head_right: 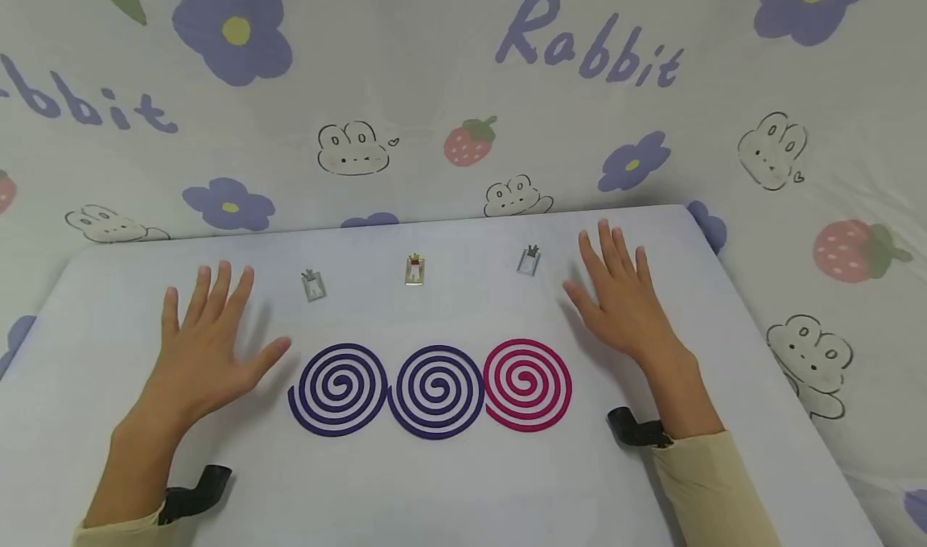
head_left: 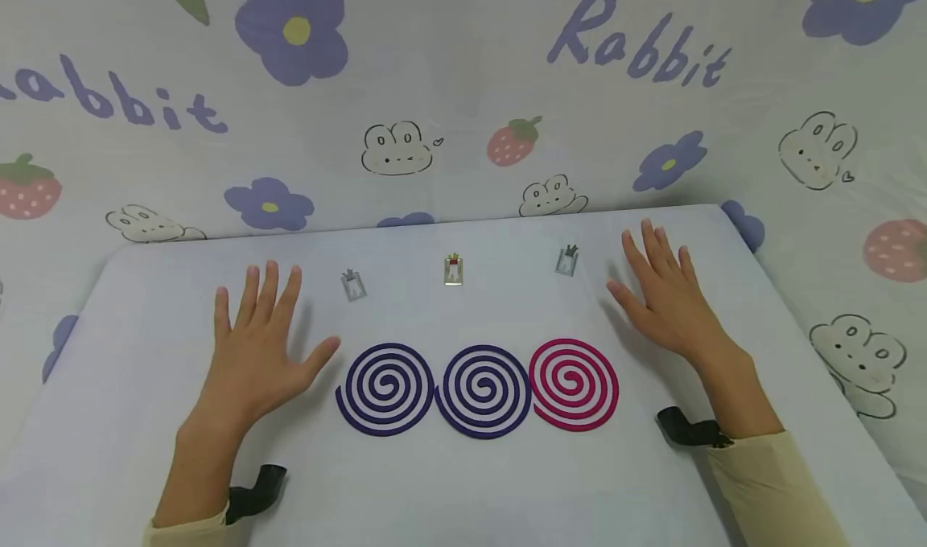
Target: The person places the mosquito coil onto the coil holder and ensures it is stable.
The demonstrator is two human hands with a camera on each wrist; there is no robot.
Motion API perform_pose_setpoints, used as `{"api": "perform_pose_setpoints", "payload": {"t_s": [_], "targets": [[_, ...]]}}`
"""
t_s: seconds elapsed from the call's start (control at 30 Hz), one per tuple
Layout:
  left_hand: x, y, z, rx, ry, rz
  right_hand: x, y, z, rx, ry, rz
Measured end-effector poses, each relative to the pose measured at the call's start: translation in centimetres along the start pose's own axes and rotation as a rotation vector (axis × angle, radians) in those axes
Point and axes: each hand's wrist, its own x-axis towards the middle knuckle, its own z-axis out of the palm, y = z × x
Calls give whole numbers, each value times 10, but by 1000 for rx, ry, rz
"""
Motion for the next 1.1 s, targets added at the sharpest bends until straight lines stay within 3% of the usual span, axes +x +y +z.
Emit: {"api": "perform_pose_setpoints", "payload": {"t_s": [0.37,0.63,0.83,1.1], "targets": [[6,24,7,6,-21,72,-10,-8,1,21,-22,-34],[18,63,16,3,-87,144,-17,-25,0,43,-15,-90],[25,94,25,9,-98,213,-17,-41,-5,148,-59,-102],[26,131,39,-24,-158,298,-29,-50,-5,145,-112,-106]]}}
